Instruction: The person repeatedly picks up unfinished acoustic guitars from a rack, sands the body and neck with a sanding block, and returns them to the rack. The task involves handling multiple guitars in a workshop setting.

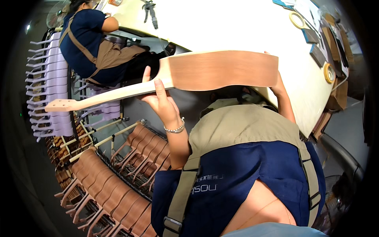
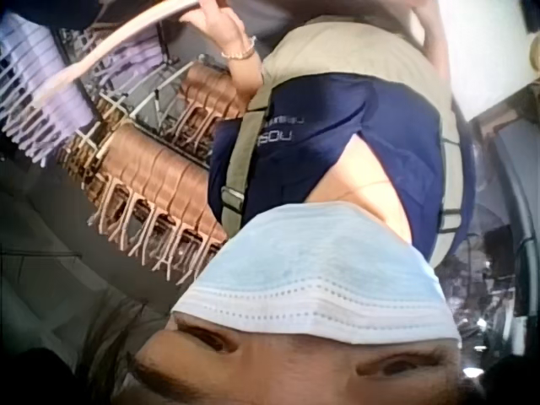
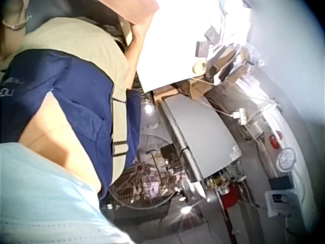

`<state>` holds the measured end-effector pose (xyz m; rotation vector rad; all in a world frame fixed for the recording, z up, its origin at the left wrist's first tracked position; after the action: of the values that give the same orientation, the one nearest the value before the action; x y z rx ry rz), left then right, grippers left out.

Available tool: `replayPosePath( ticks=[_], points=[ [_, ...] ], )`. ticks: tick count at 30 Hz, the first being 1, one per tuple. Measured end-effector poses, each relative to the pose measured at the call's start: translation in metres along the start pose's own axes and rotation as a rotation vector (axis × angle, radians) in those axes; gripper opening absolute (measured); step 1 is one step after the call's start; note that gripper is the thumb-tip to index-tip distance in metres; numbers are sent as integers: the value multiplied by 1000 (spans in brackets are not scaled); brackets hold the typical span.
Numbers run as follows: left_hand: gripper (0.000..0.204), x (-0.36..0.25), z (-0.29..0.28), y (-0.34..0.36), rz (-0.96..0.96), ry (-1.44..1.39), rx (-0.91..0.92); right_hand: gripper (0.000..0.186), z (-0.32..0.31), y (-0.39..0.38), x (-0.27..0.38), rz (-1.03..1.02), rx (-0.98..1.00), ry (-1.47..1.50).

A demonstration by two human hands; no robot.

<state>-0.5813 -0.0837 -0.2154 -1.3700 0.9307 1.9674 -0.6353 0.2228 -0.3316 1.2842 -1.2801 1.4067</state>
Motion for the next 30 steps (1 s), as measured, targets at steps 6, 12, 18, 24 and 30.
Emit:
replayPosePath(
  ticks=[6, 12, 18, 24, 30],
  points=[
    [36, 27, -32, 1, -144, 10, -165, 88, 7, -1, 21, -2, 9, -168],
    [30, 53, -67, 0, -303, -44, -256, 92, 16, -12, 57, -27, 28, -292],
    [52, 101, -105, -2, -604, -295, -198, 96, 35, -18, 80, -400, 65, -512],
    [51, 160, -139, -29, -868, -287, -20, 112, 53, -19, 91, -387, 348, -139],
    [47, 168, -140, -38, -868, -145, -8, 107, 64, -20, 96, -490, 384, -75]
  ],
)
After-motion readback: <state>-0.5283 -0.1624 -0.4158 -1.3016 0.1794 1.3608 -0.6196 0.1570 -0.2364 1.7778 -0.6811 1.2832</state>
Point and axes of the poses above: each hand's wrist, its own y-axis towards the middle knuckle, its own z-axis out of the palm, x = y × z, the point moved 1 cm from there along y, towards the middle knuckle
